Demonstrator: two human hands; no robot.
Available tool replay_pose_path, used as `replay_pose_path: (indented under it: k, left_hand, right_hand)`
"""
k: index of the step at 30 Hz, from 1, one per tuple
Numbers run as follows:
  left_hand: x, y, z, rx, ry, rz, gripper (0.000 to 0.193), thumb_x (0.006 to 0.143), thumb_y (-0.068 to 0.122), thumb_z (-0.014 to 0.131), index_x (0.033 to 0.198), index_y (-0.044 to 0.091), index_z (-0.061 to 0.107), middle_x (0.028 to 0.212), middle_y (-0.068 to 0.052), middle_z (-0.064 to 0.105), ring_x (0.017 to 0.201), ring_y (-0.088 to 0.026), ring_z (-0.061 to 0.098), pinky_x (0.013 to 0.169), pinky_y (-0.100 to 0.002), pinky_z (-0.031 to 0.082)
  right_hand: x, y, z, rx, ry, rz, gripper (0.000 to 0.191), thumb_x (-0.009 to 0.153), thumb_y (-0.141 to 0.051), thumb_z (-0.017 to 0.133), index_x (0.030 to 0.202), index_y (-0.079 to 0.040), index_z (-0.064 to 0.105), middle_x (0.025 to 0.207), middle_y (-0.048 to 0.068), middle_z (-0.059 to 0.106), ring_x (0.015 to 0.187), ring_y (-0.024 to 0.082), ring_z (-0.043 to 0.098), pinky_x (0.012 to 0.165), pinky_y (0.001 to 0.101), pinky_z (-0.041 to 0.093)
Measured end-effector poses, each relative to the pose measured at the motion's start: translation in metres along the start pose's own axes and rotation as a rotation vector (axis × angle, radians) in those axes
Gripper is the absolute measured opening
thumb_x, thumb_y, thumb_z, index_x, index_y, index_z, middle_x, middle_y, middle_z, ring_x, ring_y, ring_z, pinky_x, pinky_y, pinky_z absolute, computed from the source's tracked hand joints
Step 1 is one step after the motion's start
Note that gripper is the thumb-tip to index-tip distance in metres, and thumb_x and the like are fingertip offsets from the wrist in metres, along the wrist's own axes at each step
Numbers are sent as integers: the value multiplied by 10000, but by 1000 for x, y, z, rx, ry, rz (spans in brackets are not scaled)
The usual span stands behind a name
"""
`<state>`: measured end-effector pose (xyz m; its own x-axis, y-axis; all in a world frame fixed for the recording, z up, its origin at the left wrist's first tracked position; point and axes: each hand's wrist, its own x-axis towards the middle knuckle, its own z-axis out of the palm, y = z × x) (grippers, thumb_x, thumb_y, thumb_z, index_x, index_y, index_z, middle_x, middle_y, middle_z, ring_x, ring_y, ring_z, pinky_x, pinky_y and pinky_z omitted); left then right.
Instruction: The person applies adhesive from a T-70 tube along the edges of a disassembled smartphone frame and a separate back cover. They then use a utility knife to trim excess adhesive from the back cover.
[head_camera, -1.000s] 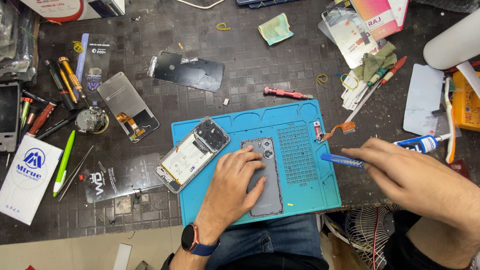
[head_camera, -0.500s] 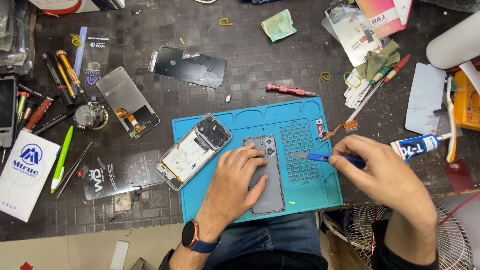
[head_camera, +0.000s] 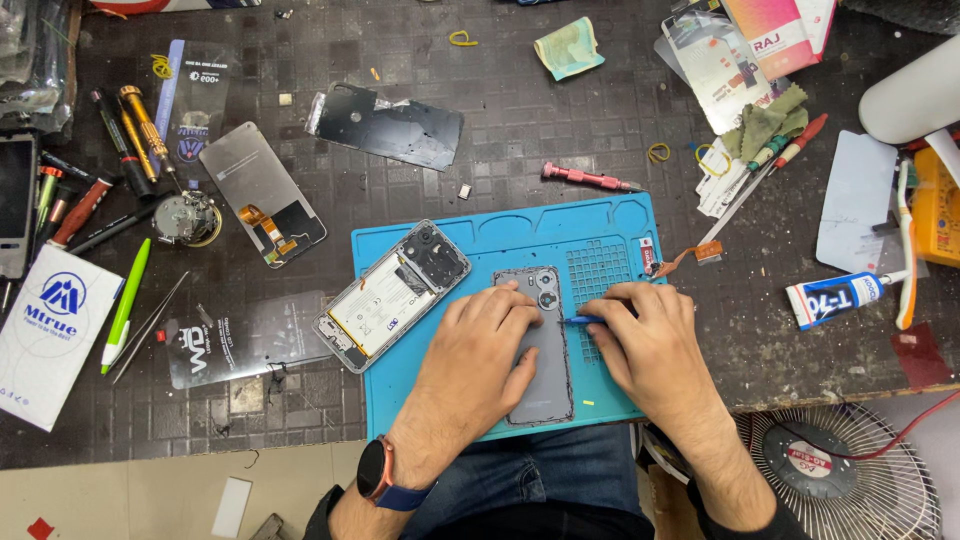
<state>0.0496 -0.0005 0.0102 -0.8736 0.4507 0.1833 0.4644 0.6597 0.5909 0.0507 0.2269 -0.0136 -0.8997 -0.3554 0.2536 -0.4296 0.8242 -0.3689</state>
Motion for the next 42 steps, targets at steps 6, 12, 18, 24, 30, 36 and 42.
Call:
replay_pose_path:
  k: [6,12,18,24,30,36,42]
  left_hand:
    - [20,6,-17,144,-217,-17,423,740,183,792,1101,21,642,1116,-110,608,1142,-293,562,945,-417,450]
    - [33,12,-26,233,-420,4,433,769,226,787,1105,5,628,1111,-120,619,1111,-293,590,916,-423,477]
    - [26,11,-49,33,-252,28,410,840,290,756,1114,10,635,1076,-136,661,1016,-316,636,870,-436,494]
    - [30,5,-59,-271,-115,-9,291,907,300,705,1098,82,675,1048,-96,734,893,-266,728,750,-381,570]
    - [66,-18,-24,-417,-183,42,212,962,308,666,1054,124,717,802,-44,759,719,-219,746,634,-344,567]
    - [63,-38,-1,-378,-62,63,173,930,281,697,1000,129,743,706,-38,730,615,-197,721,555,-332,537]
    - [57,-44,12,-190,-19,168,155,937,261,703,972,112,728,780,-43,742,694,-215,731,610,-343,566]
  right_hand:
    - [2,-9,-11,-83,-30,0,386,838,-55,678,1199,-187,716,1022,40,636,953,243,608,817,396,454]
    - [2,-15,-46,-336,-223,101,584,804,8,628,1312,-264,718,1005,65,634,884,234,610,762,375,478]
    - [9,-20,-61,-347,-203,109,428,771,-27,637,1139,-219,740,1036,40,648,940,234,617,783,387,468]
    - [16,-23,-58,-189,-242,116,344,806,-65,644,1120,-188,713,987,43,656,910,262,631,785,410,499]
    - [15,-21,-62,-205,-340,217,362,869,-107,634,1228,-148,643,950,78,658,929,283,662,787,433,546]
    - [24,-17,-62,-58,-316,193,348,854,-105,635,1200,-125,667,1029,109,642,960,317,661,790,440,545]
    - [24,-22,-49,-36,-318,247,255,870,-164,673,1122,-174,710,982,62,640,936,274,660,788,417,543]
